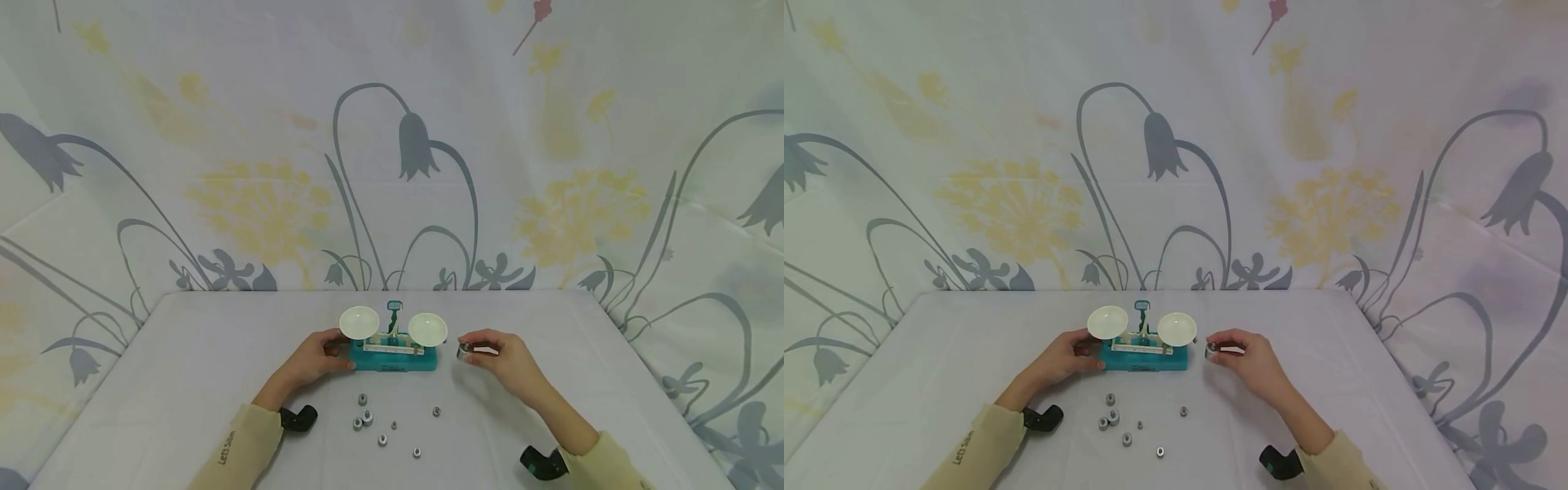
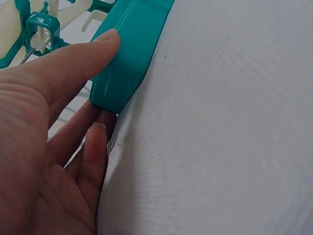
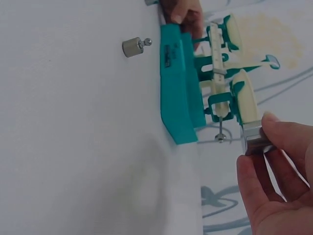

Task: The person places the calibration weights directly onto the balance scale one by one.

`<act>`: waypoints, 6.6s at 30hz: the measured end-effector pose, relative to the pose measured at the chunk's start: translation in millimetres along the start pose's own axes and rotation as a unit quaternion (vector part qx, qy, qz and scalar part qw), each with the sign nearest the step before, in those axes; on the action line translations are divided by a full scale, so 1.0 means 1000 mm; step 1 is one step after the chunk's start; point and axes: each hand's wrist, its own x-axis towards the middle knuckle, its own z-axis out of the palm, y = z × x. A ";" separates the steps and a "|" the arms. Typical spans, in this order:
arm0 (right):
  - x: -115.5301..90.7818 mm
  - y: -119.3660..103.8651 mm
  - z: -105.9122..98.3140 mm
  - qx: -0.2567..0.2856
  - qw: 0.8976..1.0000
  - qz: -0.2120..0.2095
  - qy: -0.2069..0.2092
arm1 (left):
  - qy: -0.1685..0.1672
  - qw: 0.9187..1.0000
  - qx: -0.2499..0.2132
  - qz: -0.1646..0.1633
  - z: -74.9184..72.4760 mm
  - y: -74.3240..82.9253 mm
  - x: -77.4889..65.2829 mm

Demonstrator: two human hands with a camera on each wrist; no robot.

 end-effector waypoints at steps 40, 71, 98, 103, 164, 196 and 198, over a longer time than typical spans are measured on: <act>0.053 -0.030 0.016 0.033 0.998 -0.041 -0.044 | -0.002 1.000 -0.011 -0.004 0.002 0.000 0.000; 0.064 -0.038 0.040 -0.062 0.994 -0.069 -0.060 | 0.006 1.000 0.003 0.004 0.001 -0.001 -0.001; 0.058 -0.045 0.031 -0.054 0.995 -0.077 -0.041 | 0.004 1.000 -0.003 0.005 0.002 0.000 -0.001; 0.056 -0.045 0.028 -0.038 0.995 -0.084 -0.028 | 0.004 1.000 -0.006 0.014 0.002 0.001 -0.001; -0.019 0.021 0.047 0.028 0.977 -0.029 -0.211 | -0.042 0.998 0.015 0.047 -0.008 0.000 0.005; -0.016 0.029 0.049 0.014 0.970 -0.060 -0.237 | -0.036 0.999 -0.002 0.029 -0.004 -0.004 0.005; -0.016 0.029 0.050 0.008 0.970 -0.064 -0.235 | -0.035 0.999 -0.002 0.029 -0.004 -0.004 0.005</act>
